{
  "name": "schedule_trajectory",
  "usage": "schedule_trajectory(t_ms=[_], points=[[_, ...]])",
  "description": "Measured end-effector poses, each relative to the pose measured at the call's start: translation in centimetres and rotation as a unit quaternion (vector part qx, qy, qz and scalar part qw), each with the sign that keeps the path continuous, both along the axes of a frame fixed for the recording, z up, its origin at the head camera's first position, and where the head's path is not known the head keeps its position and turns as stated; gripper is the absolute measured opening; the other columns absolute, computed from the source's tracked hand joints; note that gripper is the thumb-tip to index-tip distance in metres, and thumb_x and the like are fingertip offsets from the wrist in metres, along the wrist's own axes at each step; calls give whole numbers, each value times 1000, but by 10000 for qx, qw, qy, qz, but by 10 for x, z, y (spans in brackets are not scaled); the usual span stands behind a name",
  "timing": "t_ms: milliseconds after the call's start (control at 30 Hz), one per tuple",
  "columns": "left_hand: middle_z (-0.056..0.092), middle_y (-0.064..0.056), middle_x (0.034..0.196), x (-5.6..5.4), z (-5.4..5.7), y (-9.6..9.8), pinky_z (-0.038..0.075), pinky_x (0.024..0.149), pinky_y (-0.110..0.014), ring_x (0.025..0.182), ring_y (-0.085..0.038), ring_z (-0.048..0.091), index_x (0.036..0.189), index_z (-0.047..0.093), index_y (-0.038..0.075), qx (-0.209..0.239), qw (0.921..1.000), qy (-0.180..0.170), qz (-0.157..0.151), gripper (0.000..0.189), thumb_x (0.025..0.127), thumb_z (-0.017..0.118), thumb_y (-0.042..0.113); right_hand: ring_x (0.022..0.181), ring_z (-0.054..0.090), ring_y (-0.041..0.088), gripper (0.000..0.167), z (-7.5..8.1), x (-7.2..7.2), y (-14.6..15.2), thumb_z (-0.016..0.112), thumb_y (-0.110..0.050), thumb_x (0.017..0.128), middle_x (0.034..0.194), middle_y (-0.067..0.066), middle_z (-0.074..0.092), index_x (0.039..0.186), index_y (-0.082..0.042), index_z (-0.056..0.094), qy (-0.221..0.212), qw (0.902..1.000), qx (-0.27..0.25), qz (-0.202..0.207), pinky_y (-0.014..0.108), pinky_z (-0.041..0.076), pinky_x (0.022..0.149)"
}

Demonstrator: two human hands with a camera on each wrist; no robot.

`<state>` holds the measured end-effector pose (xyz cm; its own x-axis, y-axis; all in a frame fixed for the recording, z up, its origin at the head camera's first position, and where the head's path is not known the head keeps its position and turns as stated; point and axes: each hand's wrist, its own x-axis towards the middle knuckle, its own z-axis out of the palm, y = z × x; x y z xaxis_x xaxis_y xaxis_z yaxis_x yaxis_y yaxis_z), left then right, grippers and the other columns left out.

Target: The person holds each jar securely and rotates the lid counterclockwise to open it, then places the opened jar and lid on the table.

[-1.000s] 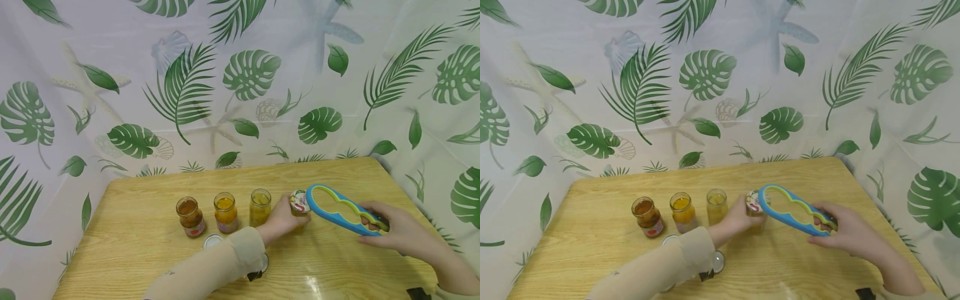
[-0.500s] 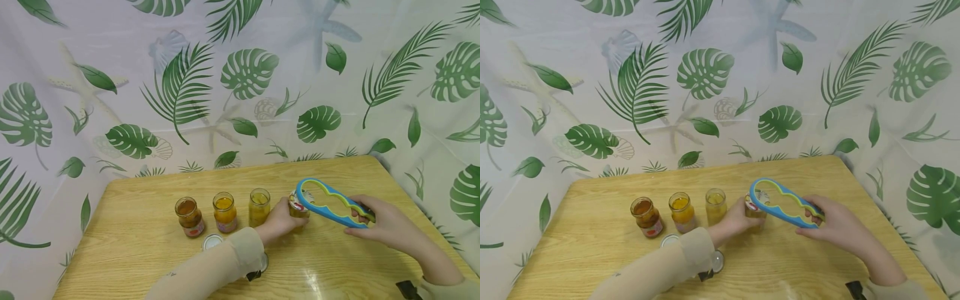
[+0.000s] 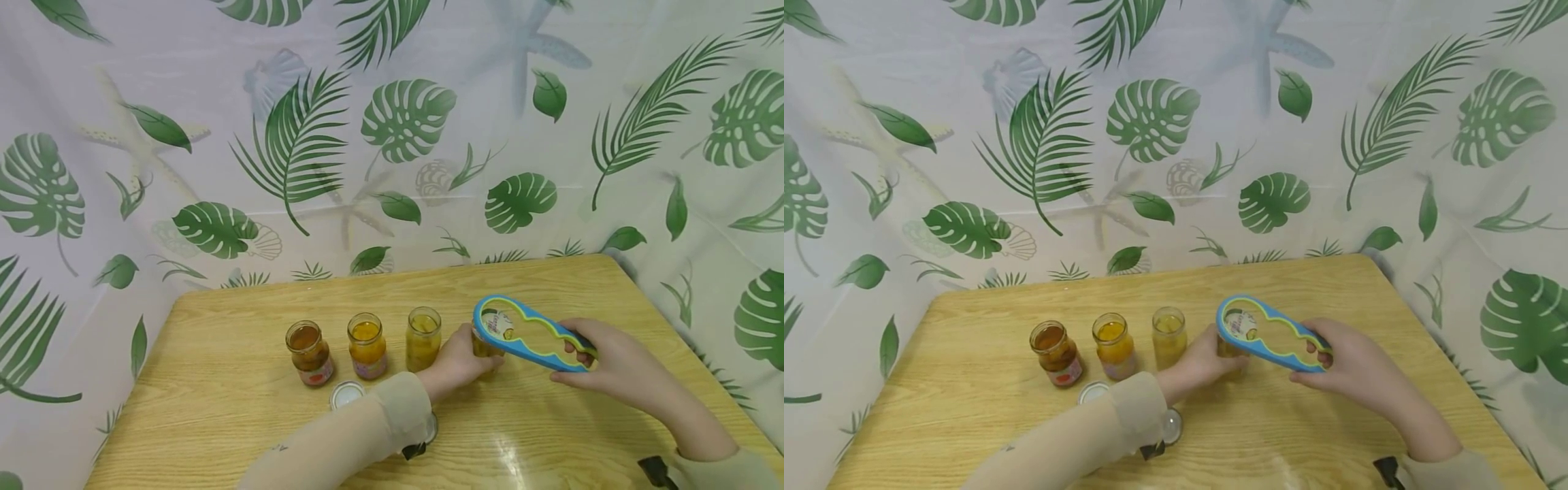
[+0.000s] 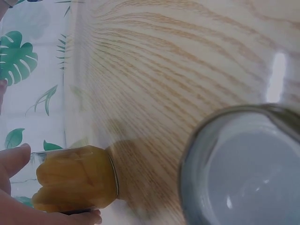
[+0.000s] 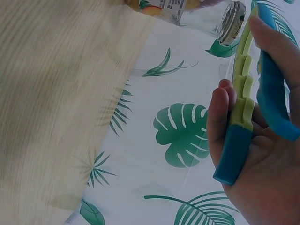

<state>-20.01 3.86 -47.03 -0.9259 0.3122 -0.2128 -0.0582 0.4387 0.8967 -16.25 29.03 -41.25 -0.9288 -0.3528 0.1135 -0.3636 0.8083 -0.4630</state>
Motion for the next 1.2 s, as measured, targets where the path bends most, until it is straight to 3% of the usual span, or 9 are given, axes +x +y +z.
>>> schedule_trajectory(t_ms=[667, 1200], points=[[63, -9, 147, 0, -1, -1, 47, 121, -46, 143, -26, 56, 144, 55, 12, 258, 9992, 251, -170, 55, 96, 81, 17, 68, 45, 0, 56, -7, -8, -6, 96, -38, 77, 85, -6, 55, 113, -9, 64, -153, 9998, 94, 116, 21, 39, 58], [63, -6, 148, -1, -3, -1, 45, 122, -44, 143, -24, 56, 145, 55, 15, 560, 9982, 155, -146, 58, 95, 82, 13, 68, 44, 2, 56, -11, -11, -6, 95, -35, 79, 84, -6, 54, 118, -6, 67, -146, 9997, 80, 157, 21, 37, 57]])
